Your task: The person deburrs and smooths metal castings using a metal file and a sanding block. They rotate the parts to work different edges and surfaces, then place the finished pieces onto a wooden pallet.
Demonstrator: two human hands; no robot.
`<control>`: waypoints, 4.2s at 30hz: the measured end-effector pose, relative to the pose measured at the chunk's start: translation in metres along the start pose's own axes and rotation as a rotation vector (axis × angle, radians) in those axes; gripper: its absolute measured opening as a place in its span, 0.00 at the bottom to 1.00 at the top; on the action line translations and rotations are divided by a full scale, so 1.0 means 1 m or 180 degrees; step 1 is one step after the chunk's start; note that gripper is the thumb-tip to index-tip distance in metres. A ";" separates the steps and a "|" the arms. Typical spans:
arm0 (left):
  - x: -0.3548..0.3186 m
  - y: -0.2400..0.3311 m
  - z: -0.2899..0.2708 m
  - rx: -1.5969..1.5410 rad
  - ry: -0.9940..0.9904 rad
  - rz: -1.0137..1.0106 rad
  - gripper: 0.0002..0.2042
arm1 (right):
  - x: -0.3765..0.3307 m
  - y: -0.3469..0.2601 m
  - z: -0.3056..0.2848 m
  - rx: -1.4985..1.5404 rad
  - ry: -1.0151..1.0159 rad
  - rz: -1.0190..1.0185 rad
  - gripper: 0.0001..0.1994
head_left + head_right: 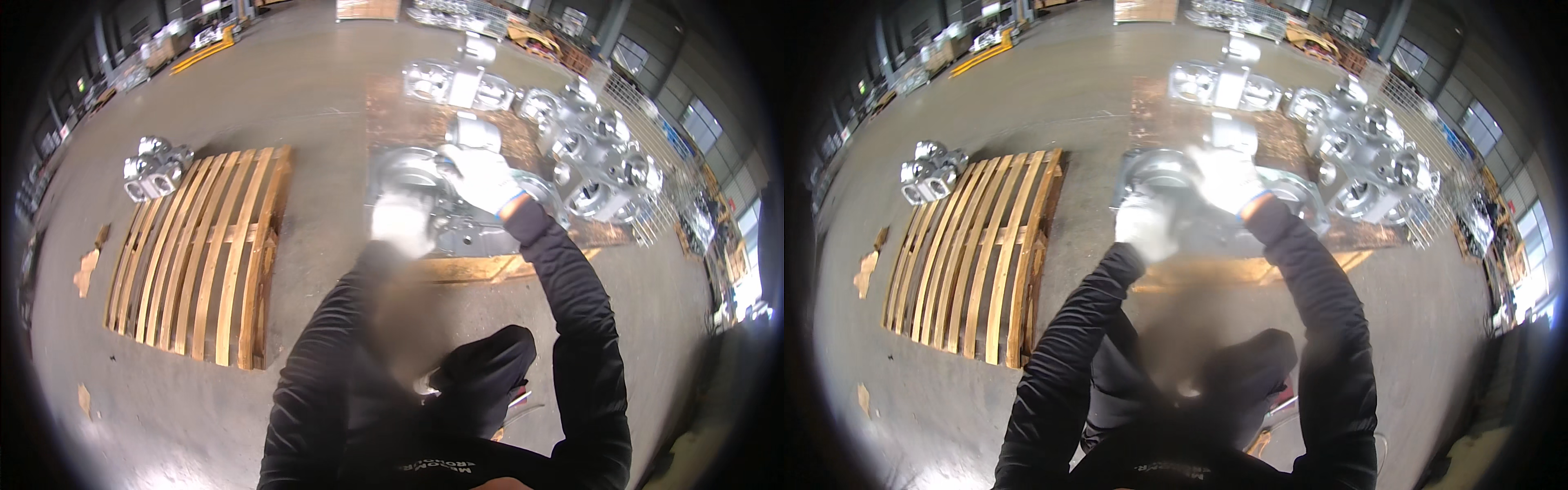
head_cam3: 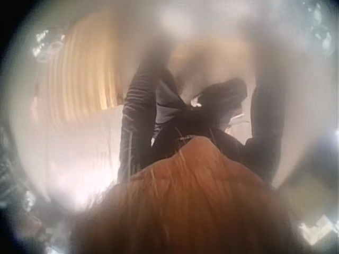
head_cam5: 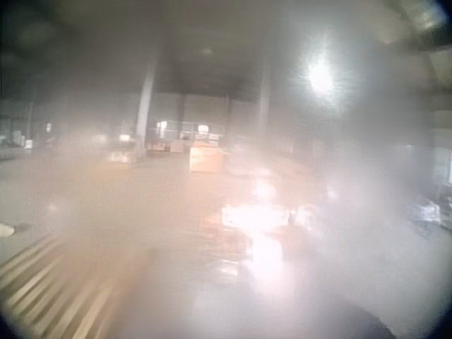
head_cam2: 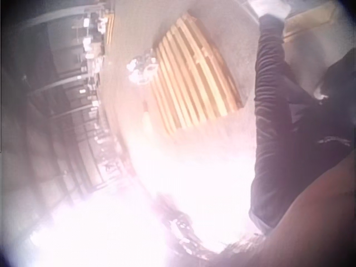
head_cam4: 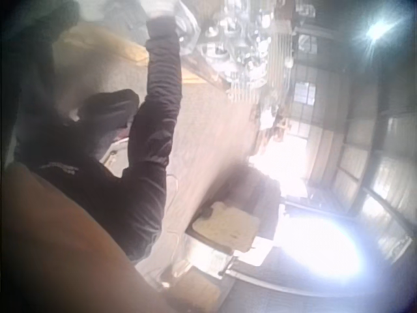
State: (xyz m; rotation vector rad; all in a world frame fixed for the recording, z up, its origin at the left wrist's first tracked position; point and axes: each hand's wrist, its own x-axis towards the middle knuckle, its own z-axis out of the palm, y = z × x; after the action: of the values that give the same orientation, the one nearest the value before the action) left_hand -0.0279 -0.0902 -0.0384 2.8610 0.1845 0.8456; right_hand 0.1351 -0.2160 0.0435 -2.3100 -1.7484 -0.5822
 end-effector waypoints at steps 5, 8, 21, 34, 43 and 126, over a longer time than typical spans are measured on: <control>-0.002 -0.004 -0.005 -0.0446 0.0296 0.0179 0.19 | 0.100 -0.042 0.032 -0.0107 -0.0835 -0.0021 0.18; -0.003 -0.007 -0.002 -0.0438 0.0321 0.0185 0.19 | 0.131 -0.047 0.038 -0.0296 -0.1181 0.0090 0.19; -0.001 -0.013 0.003 -0.0554 0.0171 0.0211 0.21 | 0.161 -0.050 0.054 -0.1070 -0.1436 -0.0278 0.16; -0.002 -0.001 0.003 -0.0345 -0.0074 0.0072 0.18 | 0.178 -0.085 0.033 -0.1438 -0.1610 -0.0695 0.13; -0.008 0.002 0.010 -0.0480 0.0301 -0.0005 0.18 | 0.137 -0.111 0.002 -0.1277 -0.1739 -0.1184 0.12; 0.055 -0.098 0.020 -0.1463 -0.0584 -0.2014 0.37 | -0.221 0.047 0.043 -0.1546 0.0933 0.2935 0.12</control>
State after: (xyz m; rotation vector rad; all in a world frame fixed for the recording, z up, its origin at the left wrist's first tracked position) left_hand 0.0222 0.0125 -0.0435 2.2197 0.7180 0.4215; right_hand 0.1379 -0.4077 -0.0831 -2.7703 -0.3162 -1.1207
